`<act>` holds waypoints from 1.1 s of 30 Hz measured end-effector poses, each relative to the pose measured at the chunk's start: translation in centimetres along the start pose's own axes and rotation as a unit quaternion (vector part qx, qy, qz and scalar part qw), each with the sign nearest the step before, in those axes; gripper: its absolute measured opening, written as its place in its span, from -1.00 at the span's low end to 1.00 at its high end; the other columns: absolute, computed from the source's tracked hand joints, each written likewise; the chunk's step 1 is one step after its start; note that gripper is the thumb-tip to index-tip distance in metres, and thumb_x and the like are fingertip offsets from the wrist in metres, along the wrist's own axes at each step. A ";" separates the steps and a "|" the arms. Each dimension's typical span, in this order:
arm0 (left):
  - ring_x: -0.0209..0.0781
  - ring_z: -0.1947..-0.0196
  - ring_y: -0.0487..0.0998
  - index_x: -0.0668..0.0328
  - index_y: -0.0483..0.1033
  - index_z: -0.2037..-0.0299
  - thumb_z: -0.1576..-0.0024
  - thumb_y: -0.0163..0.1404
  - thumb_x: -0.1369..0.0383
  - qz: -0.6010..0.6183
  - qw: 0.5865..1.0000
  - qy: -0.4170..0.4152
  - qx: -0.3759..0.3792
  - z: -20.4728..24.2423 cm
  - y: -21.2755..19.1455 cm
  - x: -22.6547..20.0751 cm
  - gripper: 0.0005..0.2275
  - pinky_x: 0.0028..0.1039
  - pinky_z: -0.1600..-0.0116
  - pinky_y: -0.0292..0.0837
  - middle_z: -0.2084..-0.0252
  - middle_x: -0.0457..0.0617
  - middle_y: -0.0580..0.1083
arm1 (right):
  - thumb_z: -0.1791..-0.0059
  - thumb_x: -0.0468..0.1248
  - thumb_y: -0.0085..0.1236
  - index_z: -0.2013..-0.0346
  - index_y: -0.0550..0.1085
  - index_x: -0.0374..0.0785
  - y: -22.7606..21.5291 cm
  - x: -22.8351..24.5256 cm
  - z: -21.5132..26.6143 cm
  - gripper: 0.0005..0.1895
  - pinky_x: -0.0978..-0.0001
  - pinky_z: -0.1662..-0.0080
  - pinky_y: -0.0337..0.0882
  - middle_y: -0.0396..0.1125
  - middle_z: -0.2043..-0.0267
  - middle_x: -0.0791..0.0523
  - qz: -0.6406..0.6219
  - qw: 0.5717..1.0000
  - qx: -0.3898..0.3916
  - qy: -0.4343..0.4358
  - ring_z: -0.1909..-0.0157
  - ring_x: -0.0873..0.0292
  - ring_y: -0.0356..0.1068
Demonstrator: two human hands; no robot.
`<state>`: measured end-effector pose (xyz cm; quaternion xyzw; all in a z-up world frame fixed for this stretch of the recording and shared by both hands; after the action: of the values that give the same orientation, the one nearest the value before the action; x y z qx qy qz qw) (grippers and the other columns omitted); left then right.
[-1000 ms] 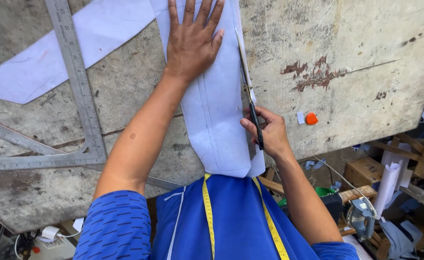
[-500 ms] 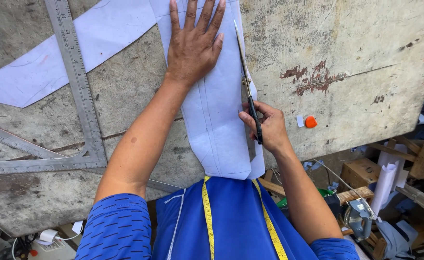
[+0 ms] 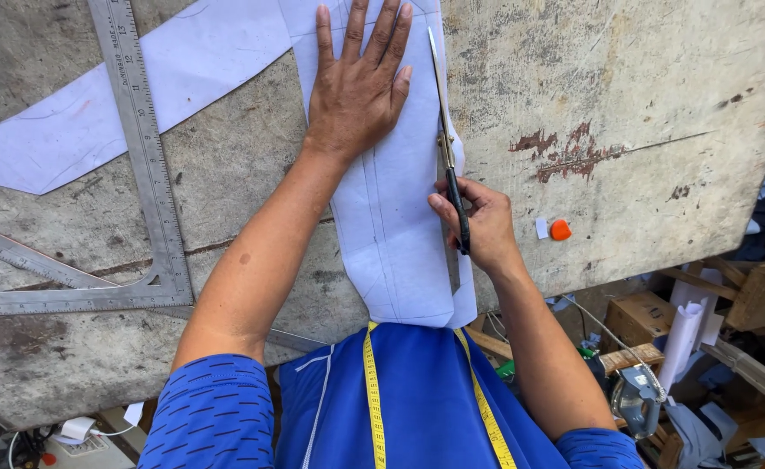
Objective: The person cuts a white paper pattern with scissors on a workbench, then places the cut piece onto a dark fabric. They fold the fabric edges and press the seam with a hot iron on an ironing board.
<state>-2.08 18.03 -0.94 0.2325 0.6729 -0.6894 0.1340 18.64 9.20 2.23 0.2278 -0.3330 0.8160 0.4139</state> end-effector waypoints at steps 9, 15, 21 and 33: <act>0.28 -0.60 -0.10 0.26 0.01 -0.62 -0.57 -0.15 0.22 0.010 1.000 -0.004 0.006 -0.1 -0.3 -0.1 -0.50 0.41 -0.50 -0.39 -0.64 0.11 0.01 | -0.02 -0.20 0.34 0.07 0.59 -0.28 -0.1 0.9 -1.7 -0.73 0.51 0.61 0.34 0.33 0.58 0.18 -0.015 1.000 0.004 -0.005 0.73 0.29 0.32; 0.25 -0.60 -0.16 0.27 -0.01 -0.62 -0.56 -0.21 0.22 0.020 1.000 -0.006 0.015 0.0 -0.7 0.0 -0.50 0.37 -0.52 -0.42 -0.65 0.09 -0.02 | -0.03 -0.22 0.33 0.10 0.58 -0.27 0.0 1.9 -1.7 -0.78 0.52 0.60 0.33 0.28 0.66 0.19 -0.004 1.000 0.007 -0.012 0.74 0.30 0.30; 0.30 -0.60 -0.15 0.37 0.06 -0.62 -0.50 -0.09 0.26 0.038 0.999 0.012 -0.002 -0.3 -0.3 -0.3 -0.44 0.42 -0.50 -0.39 -0.64 0.16 -0.03 | -0.01 -0.20 0.37 0.12 0.59 -0.31 0.0 1.5 -2.6 -0.74 0.51 0.63 0.36 0.30 0.72 0.14 -0.004 0.999 0.000 -0.045 0.74 0.31 0.30; 0.46 -0.59 -0.21 0.46 0.08 -0.63 -0.44 -0.15 0.24 0.051 0.995 0.084 0.002 2.9 1.8 -4.6 -0.40 0.55 -0.44 -0.45 -0.66 0.25 -0.06 | 0.04 -0.04 0.35 0.14 0.55 -0.22 -1.8 -4.0 7.3 -0.65 0.45 0.58 0.39 0.38 0.40 0.15 -0.011 0.999 -0.027 0.030 0.65 0.27 0.31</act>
<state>2.34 14.47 -0.20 0.3233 0.6679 -0.6610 0.1118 22.99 2.52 5.25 0.1954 -0.3395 0.8087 0.4389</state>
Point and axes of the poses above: each hand's wrist, its own z-axis away from the middle knuckle, its own y-axis out of the palm, x = y × z, the point moved 9 cm from there along -z, towards the middle knuckle
